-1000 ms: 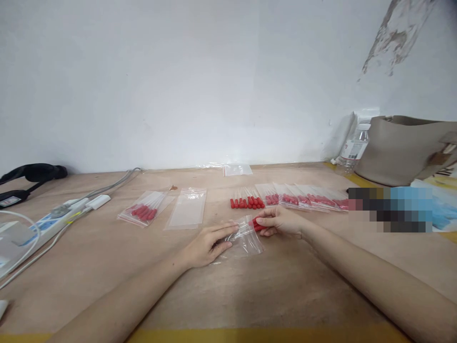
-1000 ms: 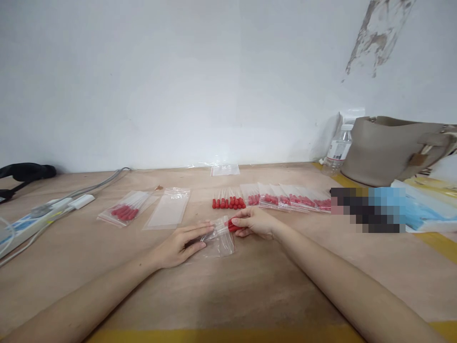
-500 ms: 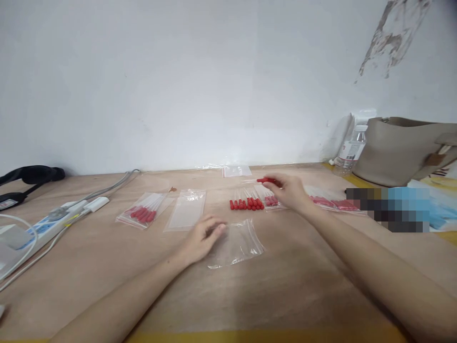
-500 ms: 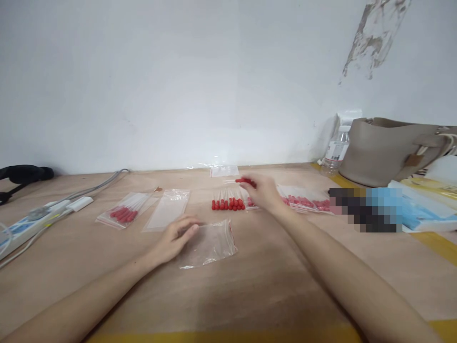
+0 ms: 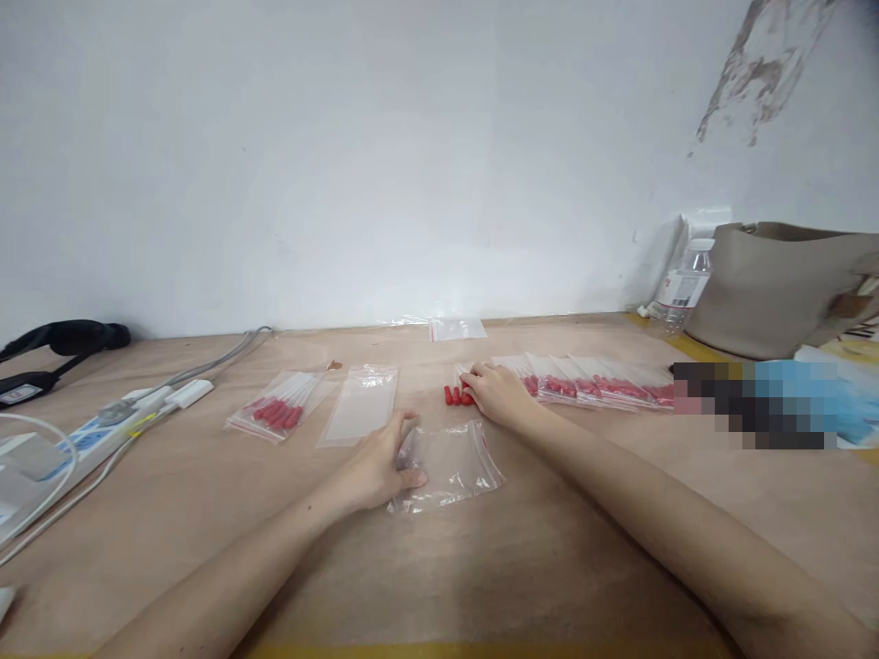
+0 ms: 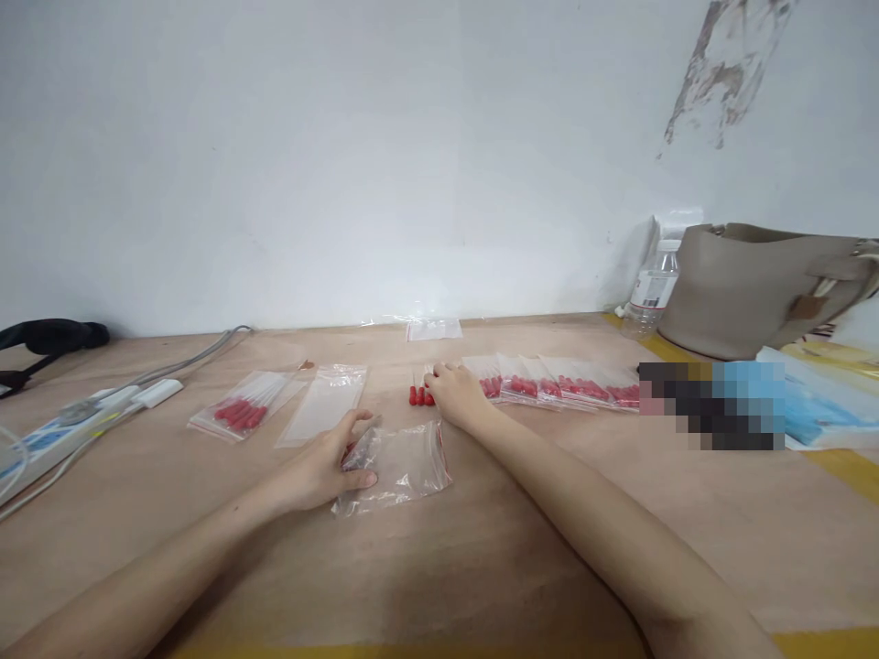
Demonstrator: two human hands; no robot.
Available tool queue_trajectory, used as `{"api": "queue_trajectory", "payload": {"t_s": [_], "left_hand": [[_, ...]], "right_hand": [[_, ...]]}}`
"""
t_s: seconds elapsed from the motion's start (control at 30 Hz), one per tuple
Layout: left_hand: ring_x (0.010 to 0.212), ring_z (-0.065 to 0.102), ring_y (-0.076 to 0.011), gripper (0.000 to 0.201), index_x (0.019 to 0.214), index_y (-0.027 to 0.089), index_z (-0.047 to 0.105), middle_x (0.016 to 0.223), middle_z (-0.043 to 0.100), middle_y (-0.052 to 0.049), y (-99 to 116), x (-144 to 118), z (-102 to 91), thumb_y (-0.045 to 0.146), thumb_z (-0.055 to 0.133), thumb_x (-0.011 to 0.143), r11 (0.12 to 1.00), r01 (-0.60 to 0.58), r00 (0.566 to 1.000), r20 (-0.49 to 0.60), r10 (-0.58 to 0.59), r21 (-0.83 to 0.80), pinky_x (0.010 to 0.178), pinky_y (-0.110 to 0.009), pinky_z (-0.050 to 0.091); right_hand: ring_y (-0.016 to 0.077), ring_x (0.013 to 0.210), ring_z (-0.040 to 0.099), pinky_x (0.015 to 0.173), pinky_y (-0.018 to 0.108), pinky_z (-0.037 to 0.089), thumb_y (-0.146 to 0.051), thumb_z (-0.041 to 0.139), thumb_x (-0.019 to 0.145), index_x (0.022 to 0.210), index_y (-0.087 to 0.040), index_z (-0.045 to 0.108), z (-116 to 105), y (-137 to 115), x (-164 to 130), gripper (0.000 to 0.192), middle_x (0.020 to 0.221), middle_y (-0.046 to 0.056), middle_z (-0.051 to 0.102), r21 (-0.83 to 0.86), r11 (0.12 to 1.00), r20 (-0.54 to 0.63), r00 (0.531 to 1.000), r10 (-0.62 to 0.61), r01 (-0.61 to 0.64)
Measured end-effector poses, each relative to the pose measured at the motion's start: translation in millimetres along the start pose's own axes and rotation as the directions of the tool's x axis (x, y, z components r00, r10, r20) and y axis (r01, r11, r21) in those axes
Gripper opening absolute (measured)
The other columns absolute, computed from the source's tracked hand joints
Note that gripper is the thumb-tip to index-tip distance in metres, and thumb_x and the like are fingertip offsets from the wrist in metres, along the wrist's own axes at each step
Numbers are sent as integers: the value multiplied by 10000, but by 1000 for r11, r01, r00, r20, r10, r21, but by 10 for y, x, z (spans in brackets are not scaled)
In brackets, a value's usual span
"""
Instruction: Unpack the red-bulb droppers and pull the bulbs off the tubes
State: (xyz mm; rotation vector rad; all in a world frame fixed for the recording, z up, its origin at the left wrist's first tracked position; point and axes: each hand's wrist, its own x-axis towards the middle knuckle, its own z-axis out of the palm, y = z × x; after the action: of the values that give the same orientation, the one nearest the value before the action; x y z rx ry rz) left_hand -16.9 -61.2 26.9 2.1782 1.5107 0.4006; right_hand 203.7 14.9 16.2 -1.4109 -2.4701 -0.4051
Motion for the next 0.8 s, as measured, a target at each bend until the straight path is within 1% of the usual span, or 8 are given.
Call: {"api": "queue_trajectory", "payload": {"t_s": [0.13,0.2,0.3,0.43,0.53,0.63,0.7,0.8], "left_hand": [[704,531,-129,697,1248,251,326,1021,509,-48,-73,68,57,250,640,625,981,-76,988,-147,51,-177,685,-274,420],[670,516,-113,590,1171,231,416,1053,507,-55,-124,133,75,269,646,629,966,-107,971,-232,51,-236,665,-269,422],[690,532,-137,320,920,171,562,930,582,-47,-185,234,79,329,637,653,938,-114,958,-287,16,-327,659,-266,422],[759,567,-172,291,805,135,636,814,632,-51,-195,284,34,373,657,639,856,-15,987,-142,-69,-516,691,-267,430],[693,581,-152,519,1019,124,590,772,633,-34,-170,242,-49,349,722,570,780,140,990,77,-117,-610,664,-261,444],[575,569,-129,849,1269,130,366,626,592,17,-148,172,-186,307,754,535,768,243,957,277,-89,-593,609,-259,448],[548,564,-120,918,1318,159,272,718,607,-13,-142,135,-299,306,747,546,803,257,945,314,-91,-539,571,-251,442],[553,555,-105,825,1259,223,366,1064,543,-101,-147,115,-446,367,733,535,913,219,961,238,-141,-343,530,-244,428]], "right_hand": [[220,902,504,739,338,340,-316,377,872,917,-171,607,-97,-47,-84,276,932,103,588,24,999,-79,996,37,-35],[198,876,509,745,332,346,-327,388,870,897,-175,618,-141,-95,-169,276,898,89,597,136,991,-162,986,34,-12],[168,829,520,749,314,377,-336,426,854,883,-176,627,-159,-186,-364,258,855,73,602,361,923,-271,962,-35,136],[168,882,522,790,319,408,-339,514,800,975,-207,615,-70,-272,-644,242,960,62,590,493,828,-240,957,-165,266],[158,898,530,798,304,427,-295,506,803,998,-211,614,31,-283,-754,238,1006,60,579,554,799,-196,970,-146,233],[153,891,539,797,299,438,-271,481,816,956,-212,634,94,-276,-777,216,995,59,585,583,787,-183,977,-113,200],[153,880,547,797,304,442,-259,477,816,929,-218,645,106,-273,-778,207,981,53,594,582,786,-179,976,-124,207],[153,873,558,797,310,448,-244,480,809,897,-216,652,95,-269,-785,195,980,50,604,585,780,-182,973,-140,221]]}}
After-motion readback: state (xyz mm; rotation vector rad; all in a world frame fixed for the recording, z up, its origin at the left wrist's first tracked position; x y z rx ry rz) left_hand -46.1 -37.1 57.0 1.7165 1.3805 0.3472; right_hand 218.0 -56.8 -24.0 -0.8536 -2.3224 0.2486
